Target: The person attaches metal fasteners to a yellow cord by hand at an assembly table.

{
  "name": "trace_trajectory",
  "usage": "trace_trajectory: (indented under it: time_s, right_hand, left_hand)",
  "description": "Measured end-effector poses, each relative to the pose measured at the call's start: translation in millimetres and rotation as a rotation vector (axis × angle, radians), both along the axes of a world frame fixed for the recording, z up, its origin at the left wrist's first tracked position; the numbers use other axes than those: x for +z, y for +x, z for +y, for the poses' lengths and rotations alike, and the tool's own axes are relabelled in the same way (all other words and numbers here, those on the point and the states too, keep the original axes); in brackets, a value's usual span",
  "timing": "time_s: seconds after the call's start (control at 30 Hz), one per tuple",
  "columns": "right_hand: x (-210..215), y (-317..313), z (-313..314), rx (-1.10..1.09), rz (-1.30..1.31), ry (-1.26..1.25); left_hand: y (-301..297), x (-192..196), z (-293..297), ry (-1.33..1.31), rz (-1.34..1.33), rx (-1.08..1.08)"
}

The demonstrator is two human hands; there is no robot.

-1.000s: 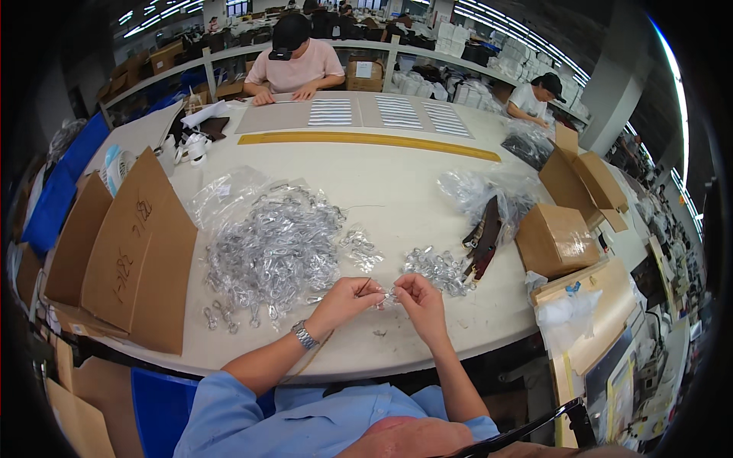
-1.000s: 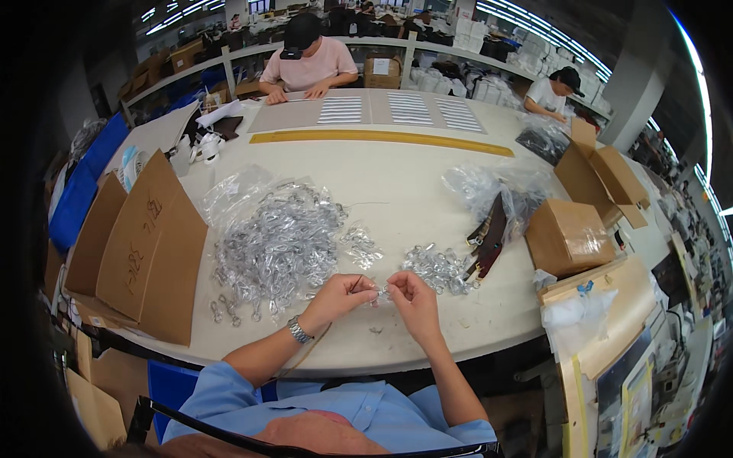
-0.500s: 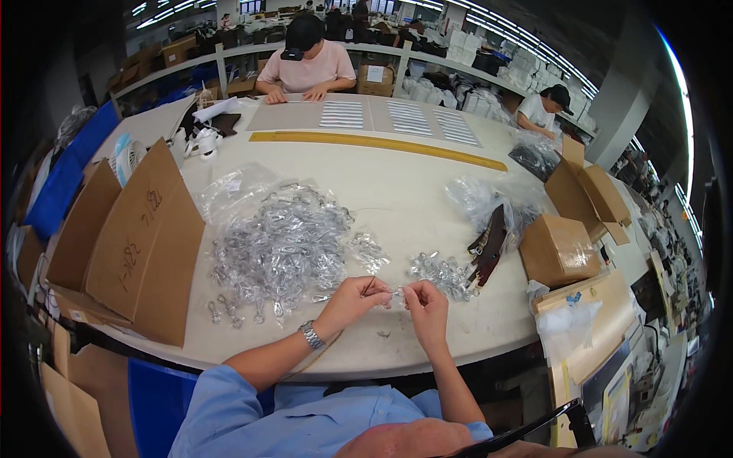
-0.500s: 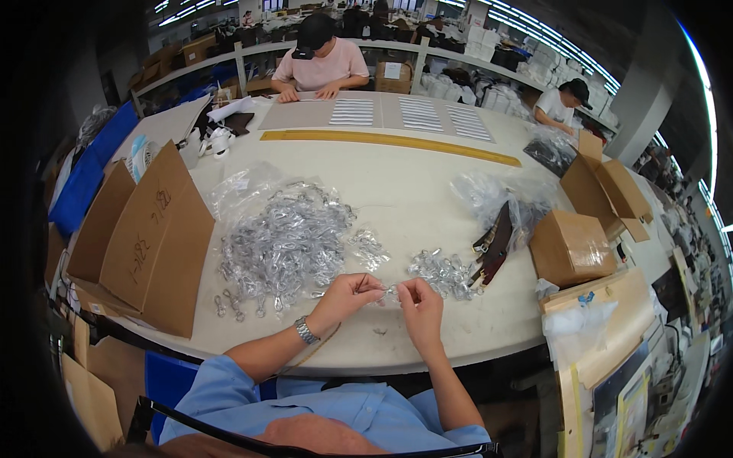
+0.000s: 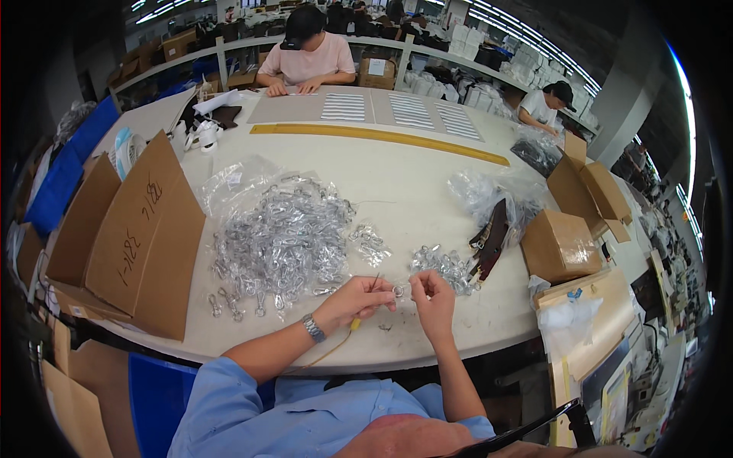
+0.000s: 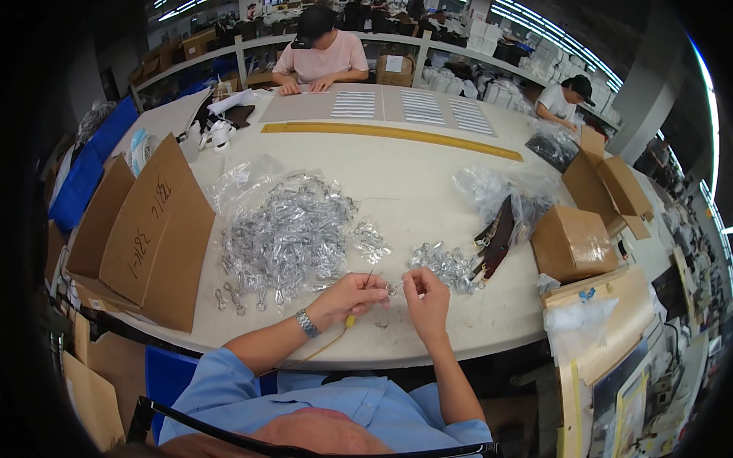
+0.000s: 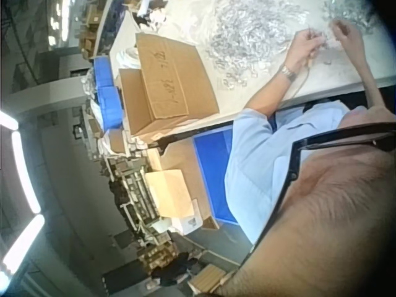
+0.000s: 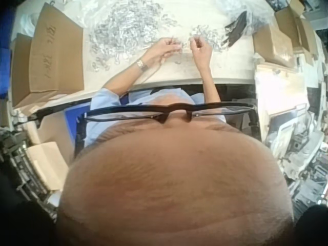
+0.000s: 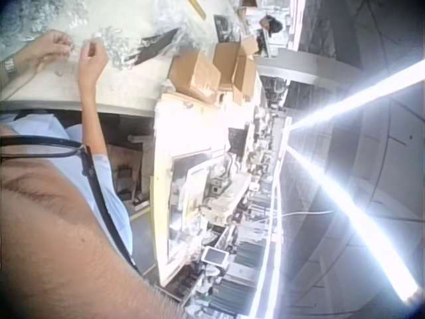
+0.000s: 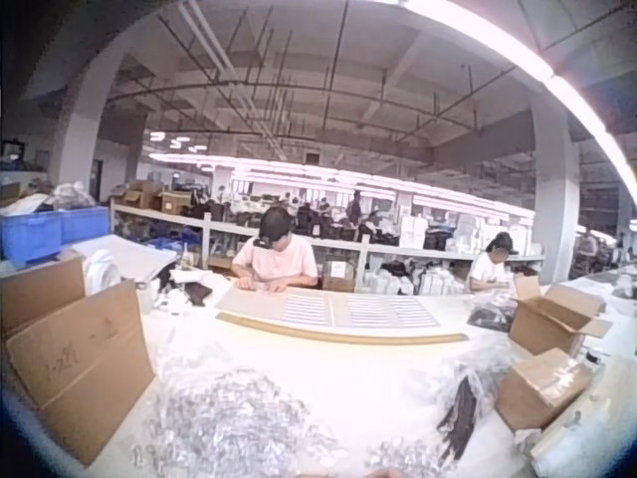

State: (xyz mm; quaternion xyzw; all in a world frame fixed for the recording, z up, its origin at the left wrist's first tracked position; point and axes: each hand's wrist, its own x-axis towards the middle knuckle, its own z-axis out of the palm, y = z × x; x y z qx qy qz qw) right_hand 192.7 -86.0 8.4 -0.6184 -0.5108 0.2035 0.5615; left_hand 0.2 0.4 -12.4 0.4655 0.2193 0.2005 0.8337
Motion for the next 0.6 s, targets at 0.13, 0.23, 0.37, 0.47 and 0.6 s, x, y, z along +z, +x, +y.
trace_trajectory:
  time_s: [0.13,0.23,0.37,0.47,0.6]
  right_hand:
    - [5,7,3,0.099,0.358,-0.026]
    - [-1,4,4,0.086,0.552,0.0]
    - [-11,-23,-4,0.134,0.612,-0.104]
    - [-16,-17,-7,0.199,0.649,-0.102]
    - [-6,-5,-3,0.16,0.768,-0.104]
  left_hand:
    - [-2,-1,4,0.03,-0.019,-0.05]
    - [0,-3,4,0.099,-0.006,-0.014]
    - [2,1,1,0.158,0.016,0.092]
    - [1,6,-2,0.198,0.045,0.067]
    - [0,7,-7,0.257,0.095,0.054]
